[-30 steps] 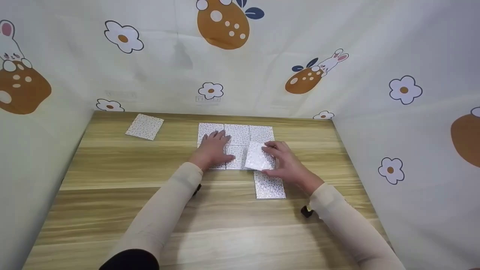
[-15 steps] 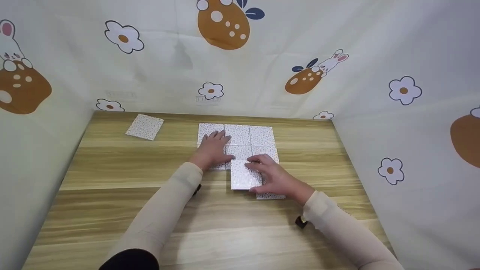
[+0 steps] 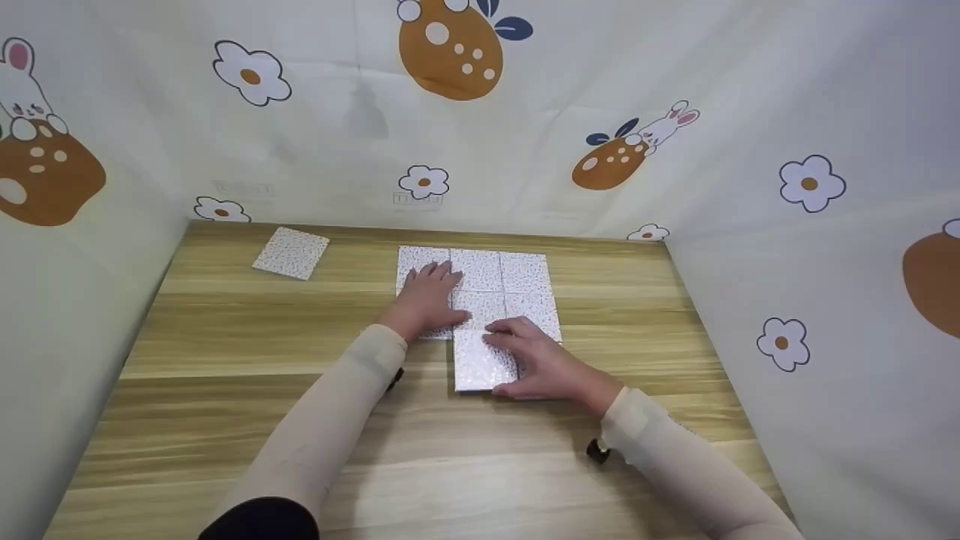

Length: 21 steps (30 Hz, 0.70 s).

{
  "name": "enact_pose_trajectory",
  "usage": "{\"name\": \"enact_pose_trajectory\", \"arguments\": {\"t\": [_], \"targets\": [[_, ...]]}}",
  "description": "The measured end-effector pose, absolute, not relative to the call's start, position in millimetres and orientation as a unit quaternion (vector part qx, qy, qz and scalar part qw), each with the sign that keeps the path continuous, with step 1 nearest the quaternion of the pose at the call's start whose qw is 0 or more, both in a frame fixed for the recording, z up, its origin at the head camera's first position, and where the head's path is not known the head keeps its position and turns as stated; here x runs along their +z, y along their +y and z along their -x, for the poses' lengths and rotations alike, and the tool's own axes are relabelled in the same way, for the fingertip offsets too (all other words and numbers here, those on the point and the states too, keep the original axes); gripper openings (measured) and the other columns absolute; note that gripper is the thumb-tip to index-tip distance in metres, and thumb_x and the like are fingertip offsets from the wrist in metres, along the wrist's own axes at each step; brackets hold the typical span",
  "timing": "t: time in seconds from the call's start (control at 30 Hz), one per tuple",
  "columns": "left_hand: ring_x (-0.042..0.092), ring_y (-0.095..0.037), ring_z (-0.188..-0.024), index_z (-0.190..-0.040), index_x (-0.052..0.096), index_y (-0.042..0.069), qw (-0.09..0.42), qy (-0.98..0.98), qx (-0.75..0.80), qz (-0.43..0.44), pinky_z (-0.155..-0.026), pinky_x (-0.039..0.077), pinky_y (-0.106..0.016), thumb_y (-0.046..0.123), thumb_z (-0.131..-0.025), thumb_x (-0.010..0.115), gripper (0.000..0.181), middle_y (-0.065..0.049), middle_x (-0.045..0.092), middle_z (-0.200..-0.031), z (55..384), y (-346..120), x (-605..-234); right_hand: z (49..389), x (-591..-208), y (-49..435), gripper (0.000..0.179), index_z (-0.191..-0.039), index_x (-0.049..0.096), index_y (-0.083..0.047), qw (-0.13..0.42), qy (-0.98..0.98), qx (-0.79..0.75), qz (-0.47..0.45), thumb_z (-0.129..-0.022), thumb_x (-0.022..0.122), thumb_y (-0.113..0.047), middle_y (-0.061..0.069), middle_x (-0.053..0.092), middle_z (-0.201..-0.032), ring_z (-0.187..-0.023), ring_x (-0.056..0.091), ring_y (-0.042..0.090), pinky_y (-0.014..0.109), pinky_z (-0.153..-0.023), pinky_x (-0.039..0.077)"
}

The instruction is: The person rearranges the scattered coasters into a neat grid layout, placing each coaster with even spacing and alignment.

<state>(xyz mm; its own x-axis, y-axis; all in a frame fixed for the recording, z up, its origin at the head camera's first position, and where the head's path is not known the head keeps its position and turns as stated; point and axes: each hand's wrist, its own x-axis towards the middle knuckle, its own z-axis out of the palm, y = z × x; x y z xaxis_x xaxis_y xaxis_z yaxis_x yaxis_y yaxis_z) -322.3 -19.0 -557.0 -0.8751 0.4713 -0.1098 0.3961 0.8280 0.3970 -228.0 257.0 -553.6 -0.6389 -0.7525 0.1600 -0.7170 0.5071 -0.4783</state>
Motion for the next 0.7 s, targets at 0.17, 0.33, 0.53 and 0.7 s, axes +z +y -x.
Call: {"name": "enact_pose_trajectory", "arguments": {"t": [0.17, 0.33, 0.53, 0.7], "targets": [[0.021, -0.047, -0.166, -0.171, 0.04, 0.01, 0.106, 0.951, 0.183, -0.227, -0.133, 0.015, -0.07, 0.057, -0.101, 0.071, 0.091, -0.02, 0.026, -0.18, 323.0, -18.5, -557.9, 224.9, -560.7, 255.3, 0.087, -0.158, 0.061, -0.01, 0.049, 0.875, -0.245, 0.415, -0.087, 0.094, -0.049, 0.005, 0.052, -0.161, -0.148, 0.046, 0.02, 0.038, -0.126, 0.041], [0.022, -0.048, -0.165, -0.171, 0.04, 0.009, 0.103, 0.951, 0.181, -0.229, -0.132, 0.016, -0.07, 0.056, -0.101, 0.071, 0.09, -0.021, 0.026, -0.18, 322.7, -18.7, -557.3, 223.4, -567.3, 253.8, 0.089, -0.157, 0.062, -0.009, 0.054, 0.877, -0.23, 0.418, -0.087, 0.093, -0.053, 0.006, 0.053, -0.16, -0.147, 0.047, 0.021, 0.041, -0.125, 0.042], [0.022, -0.047, -0.165, -0.171, 0.04, 0.01, 0.104, 0.951, 0.182, -0.228, -0.133, 0.016, -0.07, 0.056, -0.101, 0.072, 0.09, -0.02, 0.026, -0.18, 321.7, -19.0, -556.0, 222.7, -570.2, 253.7, 0.088, -0.156, 0.062, -0.008, 0.047, 0.879, -0.221, 0.42, -0.087, 0.092, -0.054, 0.008, 0.054, -0.158, -0.145, 0.049, 0.023, 0.043, -0.124, 0.044], [0.021, -0.047, -0.166, -0.172, 0.04, 0.01, 0.105, 0.951, 0.185, -0.227, -0.133, 0.015, -0.069, 0.056, -0.101, 0.072, 0.09, -0.02, 0.025, -0.18, 321.0, -19.3, -555.0, 221.3, -569.7, 254.4, 0.089, -0.158, 0.06, -0.008, 0.05, 0.883, -0.216, 0.414, -0.089, 0.09, -0.055, 0.008, 0.052, -0.161, -0.146, 0.048, 0.024, 0.044, -0.125, 0.043]]}}
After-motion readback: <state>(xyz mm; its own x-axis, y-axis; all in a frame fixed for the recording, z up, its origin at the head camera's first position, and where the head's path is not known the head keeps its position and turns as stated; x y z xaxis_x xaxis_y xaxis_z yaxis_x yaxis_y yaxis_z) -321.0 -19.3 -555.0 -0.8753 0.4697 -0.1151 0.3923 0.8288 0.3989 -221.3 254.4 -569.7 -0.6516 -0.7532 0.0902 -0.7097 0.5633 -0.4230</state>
